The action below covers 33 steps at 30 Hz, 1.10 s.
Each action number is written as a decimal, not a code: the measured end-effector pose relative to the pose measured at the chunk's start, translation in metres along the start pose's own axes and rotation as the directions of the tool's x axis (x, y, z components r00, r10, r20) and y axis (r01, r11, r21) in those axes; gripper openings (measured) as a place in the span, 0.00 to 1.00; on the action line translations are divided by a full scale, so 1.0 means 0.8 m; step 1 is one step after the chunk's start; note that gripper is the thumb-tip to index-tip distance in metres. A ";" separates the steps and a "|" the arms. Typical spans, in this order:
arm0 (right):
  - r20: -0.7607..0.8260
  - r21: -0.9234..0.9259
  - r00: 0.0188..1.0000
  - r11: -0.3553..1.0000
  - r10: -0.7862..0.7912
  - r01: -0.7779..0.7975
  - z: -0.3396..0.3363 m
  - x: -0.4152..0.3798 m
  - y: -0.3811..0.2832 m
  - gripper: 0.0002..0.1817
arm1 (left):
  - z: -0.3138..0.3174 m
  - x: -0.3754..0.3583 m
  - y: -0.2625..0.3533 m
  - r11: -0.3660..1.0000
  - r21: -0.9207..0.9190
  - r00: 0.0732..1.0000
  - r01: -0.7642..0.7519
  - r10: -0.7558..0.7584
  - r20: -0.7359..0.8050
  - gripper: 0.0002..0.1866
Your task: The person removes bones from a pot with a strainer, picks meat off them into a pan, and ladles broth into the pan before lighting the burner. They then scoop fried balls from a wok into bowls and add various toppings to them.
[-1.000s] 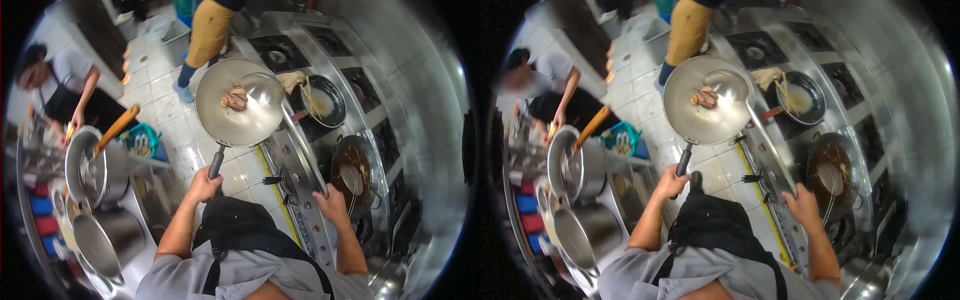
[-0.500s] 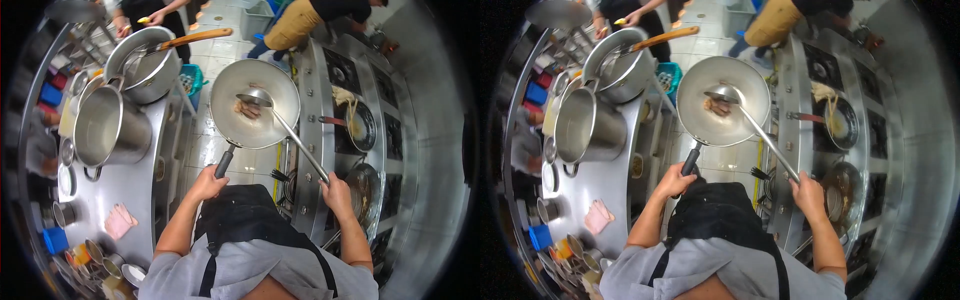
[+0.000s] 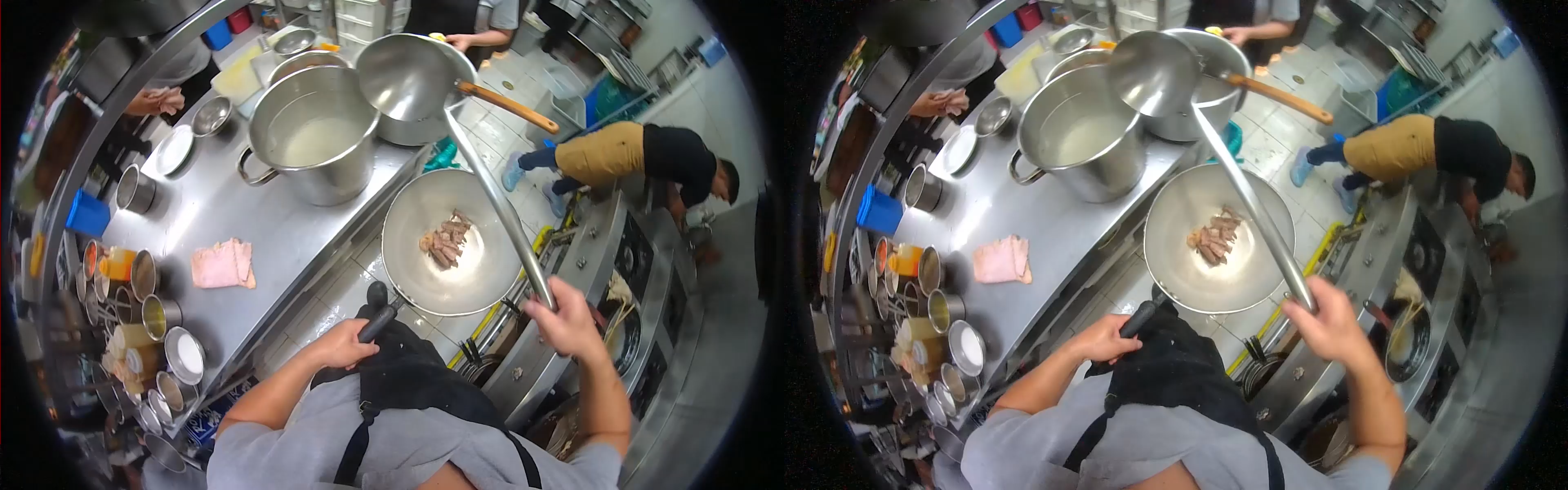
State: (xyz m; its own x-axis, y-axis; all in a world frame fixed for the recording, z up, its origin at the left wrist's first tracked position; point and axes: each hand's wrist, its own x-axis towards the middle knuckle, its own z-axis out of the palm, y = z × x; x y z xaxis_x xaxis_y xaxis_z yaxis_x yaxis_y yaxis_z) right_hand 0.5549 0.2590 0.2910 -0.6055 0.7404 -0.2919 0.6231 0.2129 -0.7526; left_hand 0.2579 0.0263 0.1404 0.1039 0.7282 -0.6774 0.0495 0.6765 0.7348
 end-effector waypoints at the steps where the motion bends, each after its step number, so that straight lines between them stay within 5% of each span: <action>1: 0.019 -0.107 0.996 0.991 -0.082 0.084 0.001 0.032 -0.016 0.09 | -0.001 -0.006 -0.010 1.000 -0.018 1.000 -0.005 0.004 -0.017 0.09; 7: 0.210 -0.499 0.939 0.796 -0.273 0.343 0.001 0.176 -0.115 0.14 | -0.006 -0.030 -0.041 0.987 -0.158 0.989 -0.019 -0.005 -0.150 0.08; 11: 0.331 -0.558 0.944 0.804 -0.012 0.206 -0.012 0.209 -0.192 0.16 | -0.004 -0.047 -0.058 0.970 -0.242 0.972 0.020 -0.076 -0.223 0.08; 13: 0.412 -0.483 0.889 0.875 0.200 0.027 -0.020 0.215 -0.234 0.16 | 0.003 -0.057 -0.064 0.977 -0.215 0.960 0.005 -0.065 -0.272 0.08; 16: 0.494 -0.461 0.847 0.885 0.198 0.062 -0.032 0.237 -0.256 0.14 | 0.028 -0.067 -0.065 0.983 -0.154 0.919 -0.095 0.027 -0.394 0.07; 18: 0.567 -0.290 0.775 0.948 0.280 -0.130 -0.041 0.257 -0.257 0.12 | 0.051 -0.069 -0.058 0.976 -0.142 0.873 -0.167 0.079 -0.481 0.07; 20: 0.649 -0.196 0.714 0.965 0.262 -0.176 -0.052 0.274 -0.255 0.11 | 0.077 -0.068 -0.049 0.904 -0.427 0.909 -0.010 -0.169 -0.380 0.07; 33: 0.840 0.071 0.534 0.958 0.094 -0.280 -0.098 0.332 -0.189 0.11 | 0.265 -0.013 0.037 0.651 -0.656 0.693 -0.383 -0.266 -0.670 0.10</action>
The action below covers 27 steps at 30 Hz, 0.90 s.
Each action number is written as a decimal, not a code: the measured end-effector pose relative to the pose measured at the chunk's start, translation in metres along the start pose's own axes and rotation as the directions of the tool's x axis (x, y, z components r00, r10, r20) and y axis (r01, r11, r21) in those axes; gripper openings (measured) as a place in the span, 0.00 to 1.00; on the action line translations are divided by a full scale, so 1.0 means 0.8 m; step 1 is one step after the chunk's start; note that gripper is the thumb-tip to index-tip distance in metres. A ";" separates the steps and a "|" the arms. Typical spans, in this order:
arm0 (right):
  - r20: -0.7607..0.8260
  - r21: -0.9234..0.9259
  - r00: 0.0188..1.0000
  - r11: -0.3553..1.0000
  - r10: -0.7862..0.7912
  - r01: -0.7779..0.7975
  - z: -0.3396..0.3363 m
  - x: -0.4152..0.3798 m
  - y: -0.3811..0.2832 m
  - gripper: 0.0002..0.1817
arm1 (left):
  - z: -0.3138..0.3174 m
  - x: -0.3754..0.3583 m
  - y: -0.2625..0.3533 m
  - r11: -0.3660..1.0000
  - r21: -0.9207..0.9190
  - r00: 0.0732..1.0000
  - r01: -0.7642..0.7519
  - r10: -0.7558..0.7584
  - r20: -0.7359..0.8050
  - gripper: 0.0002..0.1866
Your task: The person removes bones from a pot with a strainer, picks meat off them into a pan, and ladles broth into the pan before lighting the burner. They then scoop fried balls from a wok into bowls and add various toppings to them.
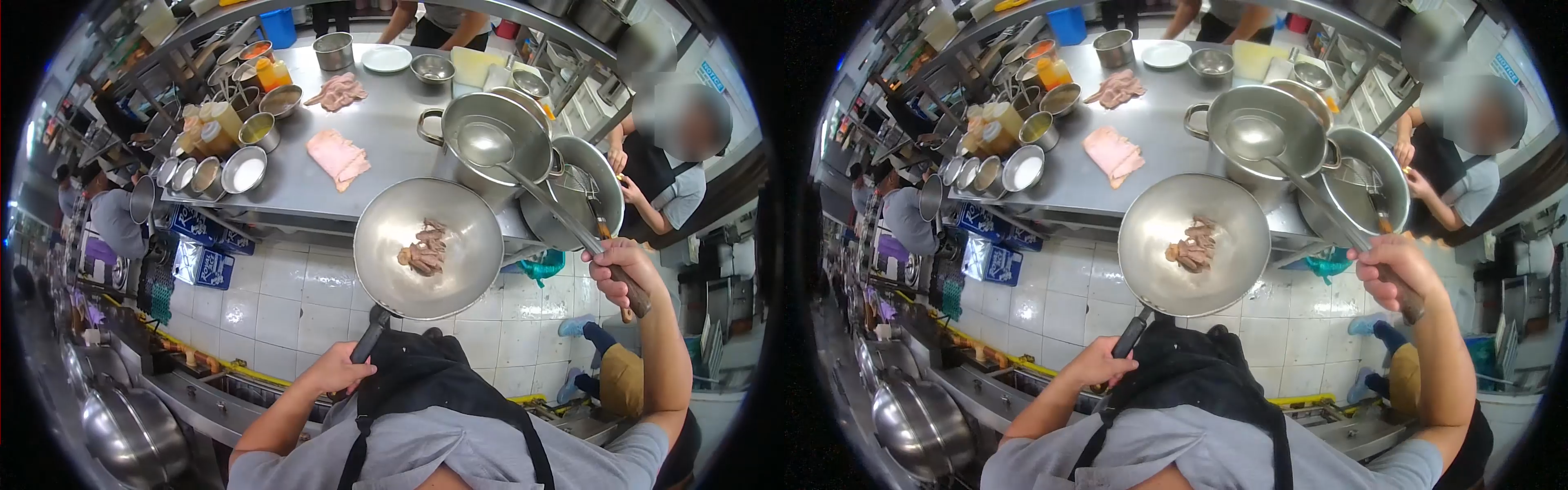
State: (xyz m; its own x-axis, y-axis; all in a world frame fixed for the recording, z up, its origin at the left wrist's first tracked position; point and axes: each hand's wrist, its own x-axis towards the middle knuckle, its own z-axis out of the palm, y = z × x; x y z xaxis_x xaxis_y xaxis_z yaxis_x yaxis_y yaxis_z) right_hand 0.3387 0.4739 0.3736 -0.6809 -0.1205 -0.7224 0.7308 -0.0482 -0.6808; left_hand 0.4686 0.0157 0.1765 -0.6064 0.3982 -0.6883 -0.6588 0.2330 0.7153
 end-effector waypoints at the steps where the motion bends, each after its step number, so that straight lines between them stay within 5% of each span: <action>1: 0.000 -0.019 1.000 1.000 -0.013 0.013 -0.001 -0.001 0.000 0.11 | 0.004 -0.003 0.000 0.999 -0.040 1.000 -0.003 0.002 -0.029 0.10; 12: 0.009 0.071 0.999 0.997 -0.036 0.036 0.007 -0.046 -0.013 0.11 | 0.009 -0.018 0.011 0.998 -0.045 0.998 -0.041 0.039 -0.044 0.10; 27: 0.061 -0.030 0.996 0.997 -0.062 0.064 0.010 -0.121 0.042 0.12 | 0.012 -0.031 0.025 0.998 -0.036 0.997 -0.044 0.041 -0.064 0.09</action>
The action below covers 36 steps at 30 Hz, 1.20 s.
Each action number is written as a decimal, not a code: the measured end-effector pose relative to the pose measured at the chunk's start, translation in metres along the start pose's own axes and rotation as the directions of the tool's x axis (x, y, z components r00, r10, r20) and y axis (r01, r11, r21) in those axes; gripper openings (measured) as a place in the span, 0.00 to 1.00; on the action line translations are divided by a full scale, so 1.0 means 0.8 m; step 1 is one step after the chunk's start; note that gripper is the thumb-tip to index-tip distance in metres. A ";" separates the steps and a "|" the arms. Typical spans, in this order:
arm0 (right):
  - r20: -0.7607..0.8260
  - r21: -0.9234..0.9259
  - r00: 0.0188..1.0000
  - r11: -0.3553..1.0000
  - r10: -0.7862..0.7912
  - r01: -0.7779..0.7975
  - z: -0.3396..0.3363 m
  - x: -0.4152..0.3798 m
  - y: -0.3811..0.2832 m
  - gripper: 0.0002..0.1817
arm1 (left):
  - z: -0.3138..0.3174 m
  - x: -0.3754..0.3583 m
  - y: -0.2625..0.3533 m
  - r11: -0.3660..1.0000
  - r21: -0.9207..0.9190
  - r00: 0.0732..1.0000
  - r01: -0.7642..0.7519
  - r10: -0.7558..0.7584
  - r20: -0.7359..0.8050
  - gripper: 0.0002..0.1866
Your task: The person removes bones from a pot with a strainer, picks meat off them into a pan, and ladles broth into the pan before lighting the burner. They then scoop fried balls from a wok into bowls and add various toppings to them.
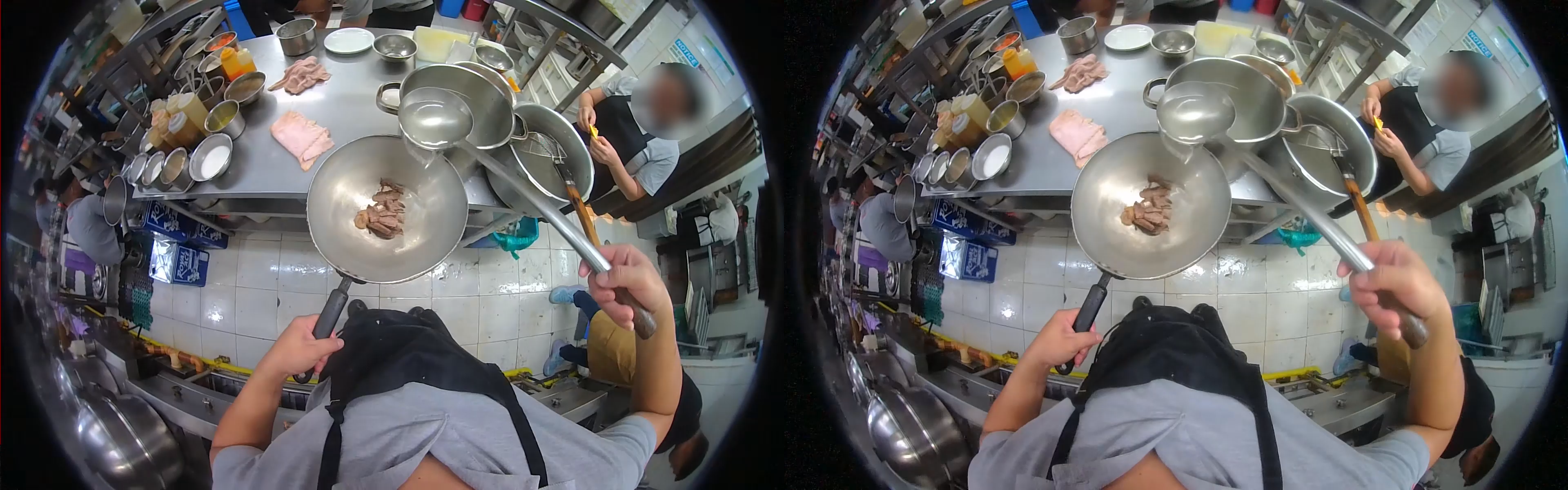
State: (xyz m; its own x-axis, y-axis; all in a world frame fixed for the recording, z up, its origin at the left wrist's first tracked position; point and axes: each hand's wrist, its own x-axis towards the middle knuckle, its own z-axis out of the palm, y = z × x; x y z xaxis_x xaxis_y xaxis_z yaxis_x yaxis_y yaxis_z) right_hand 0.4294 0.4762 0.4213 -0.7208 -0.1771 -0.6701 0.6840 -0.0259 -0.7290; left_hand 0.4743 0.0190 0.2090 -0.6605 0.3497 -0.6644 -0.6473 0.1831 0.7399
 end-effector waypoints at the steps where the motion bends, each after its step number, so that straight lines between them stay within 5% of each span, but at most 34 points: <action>1: 0.008 -0.004 1.000 1.000 0.000 0.000 -0.001 0.000 0.004 0.12 | 0.000 -0.001 0.004 1.000 -0.002 1.000 0.000 0.000 -0.012 0.09; 5: 0.111 -0.069 0.994 0.998 0.017 -0.010 -0.007 0.004 0.024 0.13 | 0.002 -0.009 0.015 1.000 0.016 0.999 -0.003 0.004 -0.037 0.09; 13: -0.024 -0.532 0.998 0.844 0.058 -0.062 0.005 0.017 0.049 0.11 | 0.011 -0.014 0.022 1.000 0.020 0.999 -0.011 0.012 -0.049 0.09; 16: -0.100 -0.753 0.995 0.655 -0.023 -0.060 0.003 0.018 0.061 0.10 | 0.018 -0.014 0.020 1.000 -0.002 0.998 -0.009 0.009 -0.059 0.09; 18: 0.107 -0.936 0.931 0.280 -0.349 0.212 -0.005 0.015 0.068 0.09 | 0.020 -0.013 0.017 1.000 -0.010 0.998 -0.009 0.008 -0.066 0.09; 23: -0.042 -0.940 0.863 0.312 -0.504 0.137 -0.005 0.017 0.050 0.11 | 0.027 -0.010 0.006 1.000 -0.007 0.996 -0.014 0.013 -0.093 0.09; 30: -0.008 -0.995 0.752 0.079 -0.659 0.059 -0.046 0.095 -0.021 0.13 | 0.033 -0.002 -0.006 1.000 -0.005 0.993 -0.022 0.021 -0.113 0.08; 36: -0.010 -1.000 0.873 -0.004 -0.488 -0.014 -0.076 0.168 -0.077 0.12 | 0.037 0.001 -0.008 0.998 -0.051 0.994 -0.033 0.028 -0.107 0.08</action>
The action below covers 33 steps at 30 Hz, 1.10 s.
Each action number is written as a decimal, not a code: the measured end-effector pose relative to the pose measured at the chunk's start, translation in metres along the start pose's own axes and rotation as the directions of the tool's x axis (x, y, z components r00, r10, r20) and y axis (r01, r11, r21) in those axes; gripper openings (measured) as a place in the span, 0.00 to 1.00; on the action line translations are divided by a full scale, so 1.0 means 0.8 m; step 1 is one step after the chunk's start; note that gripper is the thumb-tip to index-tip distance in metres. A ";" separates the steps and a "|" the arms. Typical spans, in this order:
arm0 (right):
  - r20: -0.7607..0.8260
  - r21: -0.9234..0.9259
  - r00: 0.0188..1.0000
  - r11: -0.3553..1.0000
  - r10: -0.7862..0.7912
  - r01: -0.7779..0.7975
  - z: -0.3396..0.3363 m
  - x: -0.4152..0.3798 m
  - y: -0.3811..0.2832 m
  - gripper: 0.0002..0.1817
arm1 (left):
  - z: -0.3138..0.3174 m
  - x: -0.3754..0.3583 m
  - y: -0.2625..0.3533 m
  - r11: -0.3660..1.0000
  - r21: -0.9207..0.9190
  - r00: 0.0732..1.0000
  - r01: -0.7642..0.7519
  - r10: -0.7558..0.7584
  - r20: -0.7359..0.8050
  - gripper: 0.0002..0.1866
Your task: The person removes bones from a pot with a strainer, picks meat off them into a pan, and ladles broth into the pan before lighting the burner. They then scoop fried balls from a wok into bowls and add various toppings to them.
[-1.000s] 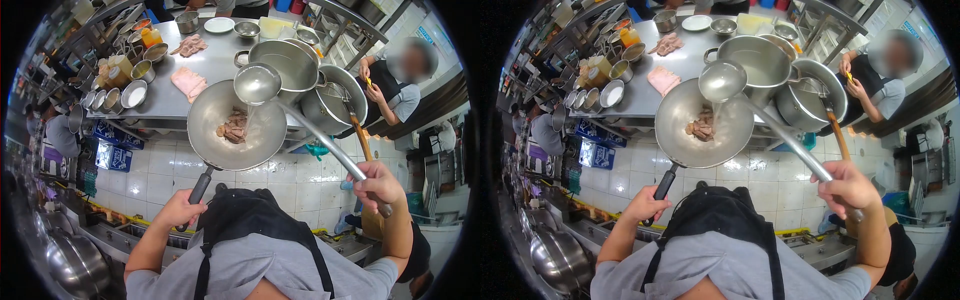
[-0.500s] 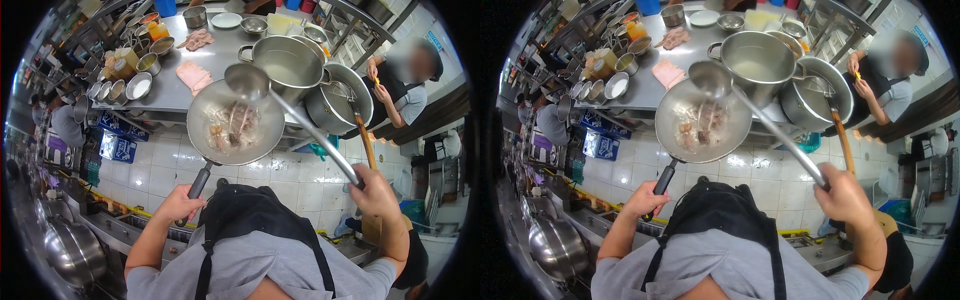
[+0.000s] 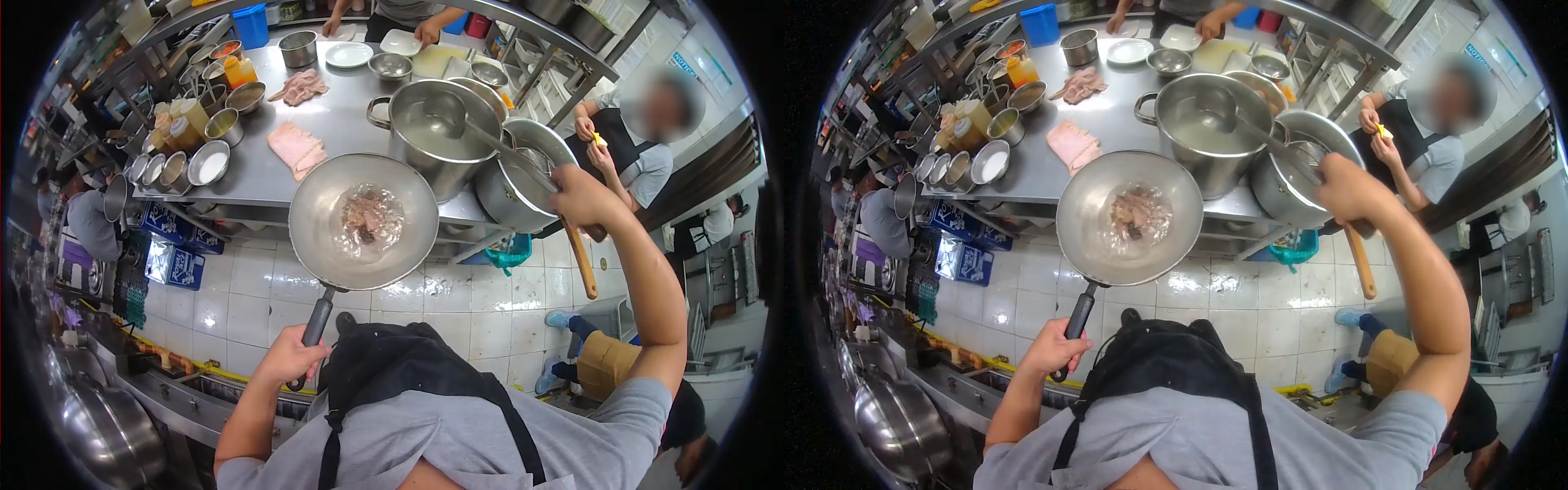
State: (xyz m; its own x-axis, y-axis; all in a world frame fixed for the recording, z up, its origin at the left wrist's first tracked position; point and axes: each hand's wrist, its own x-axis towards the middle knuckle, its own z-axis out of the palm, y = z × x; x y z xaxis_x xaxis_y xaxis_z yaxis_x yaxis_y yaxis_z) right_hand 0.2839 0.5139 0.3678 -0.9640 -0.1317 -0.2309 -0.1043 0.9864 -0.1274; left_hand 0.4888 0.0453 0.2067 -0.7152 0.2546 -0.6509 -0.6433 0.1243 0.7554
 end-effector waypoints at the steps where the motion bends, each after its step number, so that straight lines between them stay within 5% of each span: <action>1: 0.181 0.179 0.978 0.974 0.108 -0.141 -0.012 0.007 -0.014 0.12 | 0.000 0.001 -0.001 1.000 -0.006 1.000 -0.001 0.001 0.007 0.08; 2: 0.369 0.324 0.913 0.897 0.173 -0.301 -0.020 0.011 -0.021 0.12 | 0.000 0.003 -0.001 1.000 -0.006 1.000 -0.007 0.007 0.012 0.08; 3: 0.366 0.322 0.914 0.897 0.177 -0.302 -0.022 0.011 -0.020 0.12 | 0.000 0.004 -0.003 1.000 -0.007 1.000 -0.007 0.007 0.008 0.08; 5: 0.519 0.724 0.852 0.490 0.076 -0.485 -0.019 0.017 -0.019 0.12 | 0.000 0.005 -0.002 1.000 -0.012 1.000 -0.011 0.011 0.001 0.08; 9: 0.601 0.786 0.799 0.158 0.034 -0.598 -0.006 0.006 -0.016 0.13 | 0.003 0.002 0.001 1.000 -0.020 1.000 -0.011 0.011 0.003 0.09; 14: 0.549 0.836 0.835 0.036 -0.035 -0.548 -0.006 -0.024 -0.011 0.12 | 0.006 0.000 0.002 0.999 -0.039 1.000 -0.010 0.010 0.005 0.09; 31: 0.409 0.911 0.905 0.000 -0.116 -0.412 -0.049 -0.142 -0.011 0.14 | 0.021 -0.001 -0.006 0.998 -0.048 0.999 -0.035 0.034 -0.013 0.08; 33: 0.405 0.913 0.912 0.083 -0.061 -0.399 -0.046 -0.155 -0.016 0.16 | 0.021 -0.002 -0.005 0.999 -0.041 0.999 -0.033 0.032 -0.021 0.08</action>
State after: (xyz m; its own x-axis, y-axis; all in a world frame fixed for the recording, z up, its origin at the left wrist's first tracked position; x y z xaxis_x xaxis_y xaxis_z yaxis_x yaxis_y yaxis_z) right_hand 0.3955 0.5209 0.4334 -0.7744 -0.2204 -0.5931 0.5994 0.0448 -0.7992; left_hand 0.4970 0.0606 0.2060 -0.7410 0.2382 -0.6278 -0.6301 0.0765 0.7727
